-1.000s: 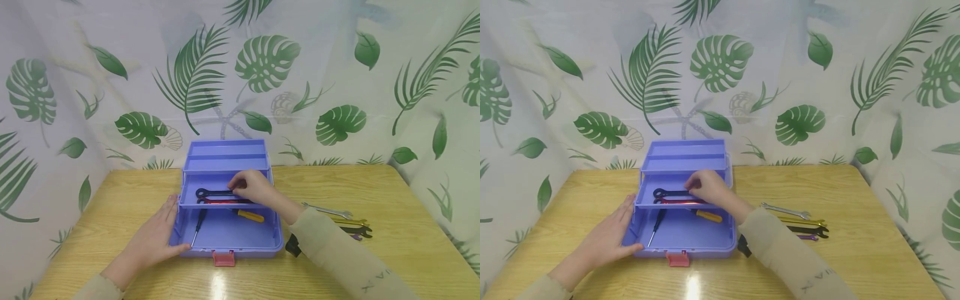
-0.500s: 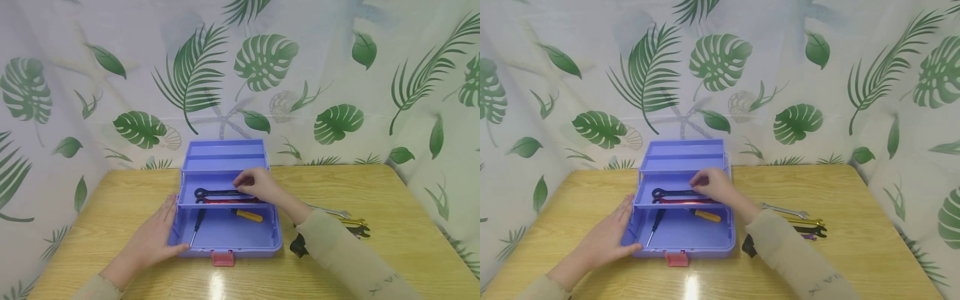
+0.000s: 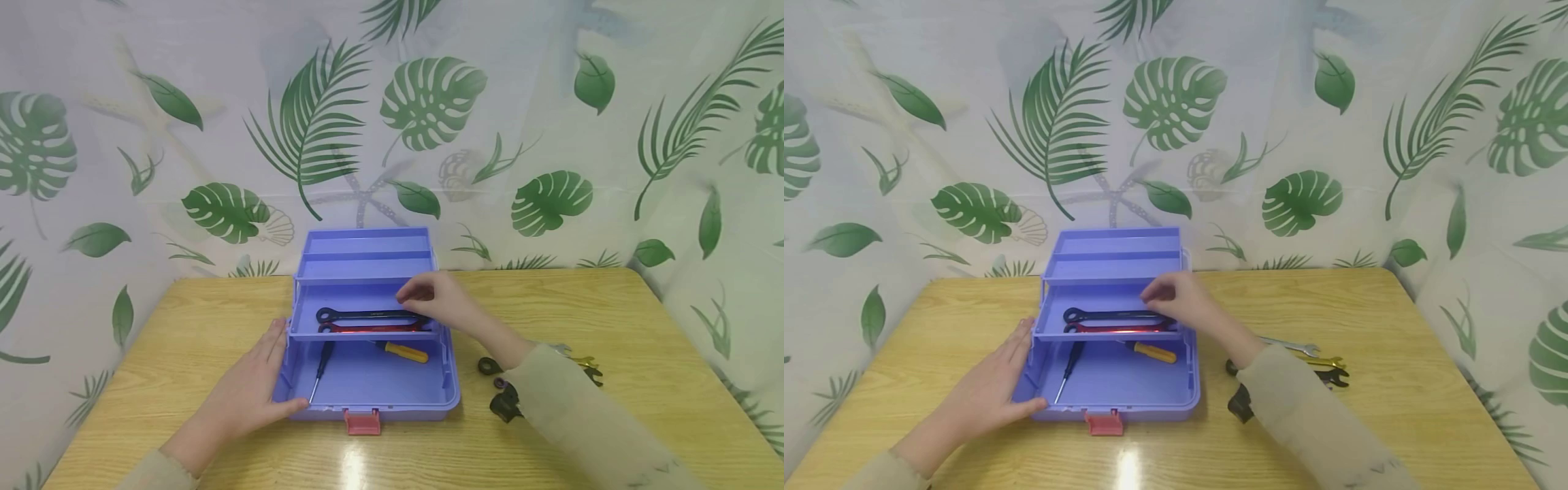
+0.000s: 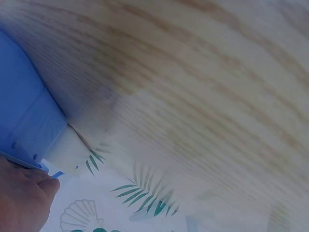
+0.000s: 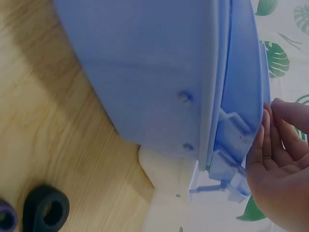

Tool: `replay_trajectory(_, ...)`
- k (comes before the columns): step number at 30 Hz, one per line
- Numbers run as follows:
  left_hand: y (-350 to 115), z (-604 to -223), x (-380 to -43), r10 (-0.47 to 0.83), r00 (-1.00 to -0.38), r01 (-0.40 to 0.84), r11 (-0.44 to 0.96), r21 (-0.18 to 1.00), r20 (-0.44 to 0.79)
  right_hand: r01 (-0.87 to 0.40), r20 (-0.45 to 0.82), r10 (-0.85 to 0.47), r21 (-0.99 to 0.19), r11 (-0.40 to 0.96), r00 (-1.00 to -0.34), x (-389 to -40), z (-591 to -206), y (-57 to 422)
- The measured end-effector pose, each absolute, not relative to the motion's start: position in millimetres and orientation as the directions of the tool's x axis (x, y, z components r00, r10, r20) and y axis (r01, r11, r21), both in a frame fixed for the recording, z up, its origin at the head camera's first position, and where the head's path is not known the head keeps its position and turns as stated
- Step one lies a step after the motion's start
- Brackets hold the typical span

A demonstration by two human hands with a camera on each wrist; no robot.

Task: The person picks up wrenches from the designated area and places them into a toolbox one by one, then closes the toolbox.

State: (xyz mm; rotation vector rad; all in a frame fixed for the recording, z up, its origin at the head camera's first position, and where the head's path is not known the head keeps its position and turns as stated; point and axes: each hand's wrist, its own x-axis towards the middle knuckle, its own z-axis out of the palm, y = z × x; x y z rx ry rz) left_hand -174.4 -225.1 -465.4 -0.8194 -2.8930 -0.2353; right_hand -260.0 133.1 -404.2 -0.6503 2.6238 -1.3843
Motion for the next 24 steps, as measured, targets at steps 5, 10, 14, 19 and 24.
replay_trajectory(5,-225.7,-466.4,-174.5,0.5,-0.852,0.519,0.846,0.126,0.153,-0.327,0.122,-0.402,-0.807,0.492,-0.907,-261.1,-403.2,142.4)
replay_trajectory(10,-225.3,-466.6,-174.7,0.5,-0.852,0.519,0.846,0.123,0.155,-0.314,0.126,-0.366,-0.797,0.515,-0.922,-260.1,-402.6,154.6)
replay_trajectory(14,-225.0,-466.5,-175.0,0.5,-0.853,0.518,0.846,0.125,0.15,-0.321,0.138,-0.359,-0.79,0.523,-0.923,-259.6,-403.8,166.6)
replay_trajectory(19,-225.2,-467.4,-174.8,0.501,-0.851,0.52,0.845,0.123,0.155,-0.31,0.14,-0.34,-0.797,0.519,-0.93,-258.0,-405.9,182.9)
replay_trajectory(24,-226.0,-467.0,-173.8,0.503,-0.849,0.522,0.845,0.115,0.16,-0.278,0.125,-0.301,-0.79,0.546,-0.945,-254.6,-407.7,198.0)
